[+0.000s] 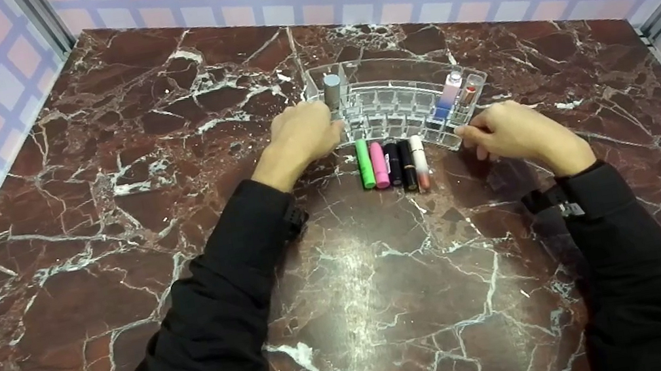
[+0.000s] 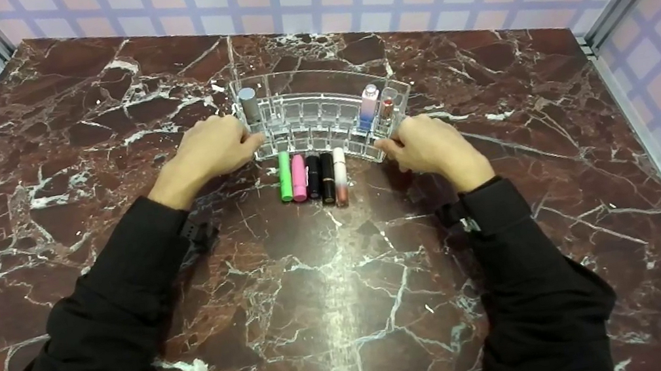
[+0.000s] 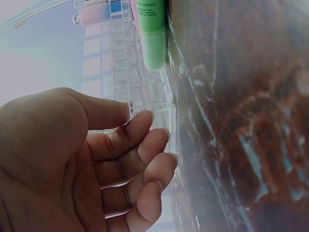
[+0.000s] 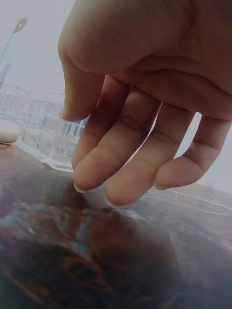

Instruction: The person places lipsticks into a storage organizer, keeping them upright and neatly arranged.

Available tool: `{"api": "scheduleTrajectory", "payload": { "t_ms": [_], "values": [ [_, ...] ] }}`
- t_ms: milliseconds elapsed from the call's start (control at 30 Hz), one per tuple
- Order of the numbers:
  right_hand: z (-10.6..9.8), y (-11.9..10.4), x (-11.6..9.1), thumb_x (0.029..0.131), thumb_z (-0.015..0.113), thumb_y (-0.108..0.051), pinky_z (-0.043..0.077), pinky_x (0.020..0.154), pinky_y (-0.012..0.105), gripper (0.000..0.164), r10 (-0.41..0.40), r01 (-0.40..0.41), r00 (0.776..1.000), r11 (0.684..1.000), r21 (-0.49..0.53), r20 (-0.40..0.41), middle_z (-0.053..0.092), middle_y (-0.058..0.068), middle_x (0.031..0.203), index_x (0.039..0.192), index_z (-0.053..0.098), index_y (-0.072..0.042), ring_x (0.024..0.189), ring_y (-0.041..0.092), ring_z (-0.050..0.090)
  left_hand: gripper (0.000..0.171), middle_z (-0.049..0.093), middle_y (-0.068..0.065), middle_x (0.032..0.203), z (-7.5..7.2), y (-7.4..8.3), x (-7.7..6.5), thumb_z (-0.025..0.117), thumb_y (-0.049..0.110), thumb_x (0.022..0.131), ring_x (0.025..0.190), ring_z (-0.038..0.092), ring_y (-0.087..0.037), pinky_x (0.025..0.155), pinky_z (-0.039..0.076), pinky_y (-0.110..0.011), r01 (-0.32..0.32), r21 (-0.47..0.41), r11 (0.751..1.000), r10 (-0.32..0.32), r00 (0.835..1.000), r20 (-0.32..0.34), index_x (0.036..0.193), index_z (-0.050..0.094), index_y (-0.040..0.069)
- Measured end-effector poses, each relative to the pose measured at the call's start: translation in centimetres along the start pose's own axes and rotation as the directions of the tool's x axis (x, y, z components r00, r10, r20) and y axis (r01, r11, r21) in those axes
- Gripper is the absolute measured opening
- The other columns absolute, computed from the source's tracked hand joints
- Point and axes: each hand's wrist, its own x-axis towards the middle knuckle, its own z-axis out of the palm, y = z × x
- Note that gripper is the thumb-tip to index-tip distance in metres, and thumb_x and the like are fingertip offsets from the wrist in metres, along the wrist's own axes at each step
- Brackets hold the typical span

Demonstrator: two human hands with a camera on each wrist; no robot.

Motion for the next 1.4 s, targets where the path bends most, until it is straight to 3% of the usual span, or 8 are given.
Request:
{"api": "scheduleTrajectory", "payload": {
  "t_ms": [267,533,833,1067,1400],
  "values": [
    [0.2,0.1,0.1,0.11,0.052,-0.035,0.054,0.068,0.043,0.041,-0.018,0.018,0.999,1.0,-0.009,-0.03,0.071,0.005,0.075,0.096,0.076,-0.004,0.059,0.018,0.065,0.042,0.054,-0.005,0.081,-0.2,0.2,-0.2,0.051,0.04,0.108,0.075,0.056,-0.023,0.066,0.049,-0.037,0.0,0.02,1.0,0.0,1.0,-0.009,0.075,0.048,0.015],
    [0.1,0.0,0.1,0.109,0.053,-0.036,0.054,0.064,0.039,0.041,-0.011,0.011,1.0,1.0,-0.001,-0.027,0.071,0.005,0.076,0.097,0.076,-0.004,0.06,0.018,0.063,0.045,0.042,0.002,0.068,-0.6,1.0,-0.7,0.053,0.038,0.108,0.058,0.043,-0.015,0.051,0.037,-0.028,-0.042,0.025,0.999,0.043,0.999,-0.022,0.069,0.042,0.017],
    [0.2,0.0,0.1,0.11,0.052,-0.035,0.054,0.076,0.05,0.042,-0.022,0.022,0.999,1.0,-0.022,-0.036,0.071,0.005,0.075,0.097,0.076,-0.003,0.057,0.017,0.064,0.049,0.038,0.006,0.06,-0.1,1.7,-0.8,0.054,0.037,0.107,0.049,0.034,-0.009,0.046,0.031,-0.023,-0.131,-0.008,0.991,0.132,0.991,0.027,0.064,0.041,0.018],
    [0.2,0.0,0.1,0.11,0.053,-0.033,0.054,0.074,0.048,0.04,-0.014,0.013,0.999,1.0,-0.022,-0.04,0.071,0.005,0.075,0.097,0.076,-0.004,0.057,0.018,0.064,0.05,0.04,0.004,0.064,0.6,1.9,-0.5,0.054,0.045,0.107,0.053,0.038,-0.011,0.049,0.035,-0.025,-0.156,0.013,0.988,0.156,0.987,0.046,0.067,0.043,0.017],
    [0.2,-0.1,0.0,0.11,0.052,-0.037,0.054,0.065,0.041,0.042,-0.005,0.005,1.0,1.0,0.0,-0.03,0.071,0.005,0.076,0.099,0.076,-0.003,0.06,0.019,0.064,0.048,0.047,0.001,0.072,1.3,2.3,-0.6,0.052,0.047,0.107,0.061,0.046,-0.014,0.052,0.036,-0.027,-0.134,0.097,0.986,0.124,0.987,0.098,0.07,0.045,0.017]
  ]
}}
